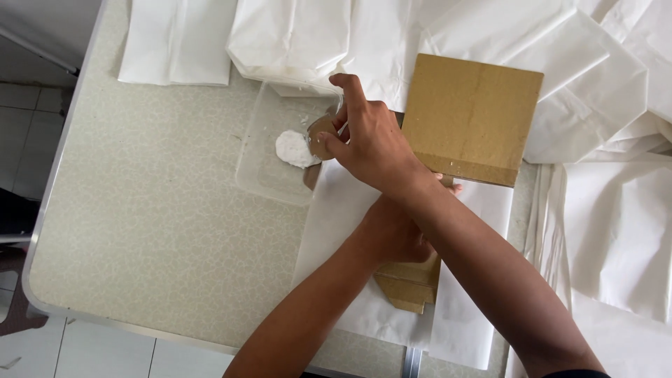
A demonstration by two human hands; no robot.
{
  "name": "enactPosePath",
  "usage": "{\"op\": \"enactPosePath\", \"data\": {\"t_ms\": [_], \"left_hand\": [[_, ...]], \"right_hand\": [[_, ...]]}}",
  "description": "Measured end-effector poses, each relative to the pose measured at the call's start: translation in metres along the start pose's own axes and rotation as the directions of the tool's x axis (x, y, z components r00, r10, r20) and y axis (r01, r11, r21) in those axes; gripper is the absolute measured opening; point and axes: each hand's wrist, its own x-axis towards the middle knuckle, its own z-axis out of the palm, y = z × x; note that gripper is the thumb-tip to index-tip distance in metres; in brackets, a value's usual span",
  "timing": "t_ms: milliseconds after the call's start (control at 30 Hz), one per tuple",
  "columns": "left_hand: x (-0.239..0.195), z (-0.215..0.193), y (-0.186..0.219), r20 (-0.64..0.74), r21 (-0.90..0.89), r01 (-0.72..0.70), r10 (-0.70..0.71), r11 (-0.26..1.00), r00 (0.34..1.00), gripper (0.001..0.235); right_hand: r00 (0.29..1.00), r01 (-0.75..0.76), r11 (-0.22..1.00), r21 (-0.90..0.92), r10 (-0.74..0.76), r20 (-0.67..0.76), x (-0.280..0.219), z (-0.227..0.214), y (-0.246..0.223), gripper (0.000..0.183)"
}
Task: A person is manually assembling a paper bag by folding white paper around a cardboard template and applying glue to the seams.
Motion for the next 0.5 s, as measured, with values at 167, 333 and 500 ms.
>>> {"op": "enactPosePath", "data": {"t_ms": [167,333,500], "left_hand": [[0.001,0.001,0.0,-0.013,0.004,0.001,-0.001,1.0,1.0,0.013],[-0.004,-0.002,-0.003,-0.037,0.056,-0.053,0.055,0.997,0.998,0.018],[-0.004,-0.004,-0.003,-0.116,-0.145,-0.129,0.113,0.981,0.987,0.038]], "right_hand": [[0.993,-0.114,0.968,0.222,0.104,0.06,0.007,-0.004,0.009,0.056],[0.993,-0.121,0.946,0.3,0.116,0.035,0.001,-0.025,0.009,0.025],[0.977,0.209,0.954,0.215,-0.197,-0.075,-0.031,-0.076,0.029,0.021]]}}
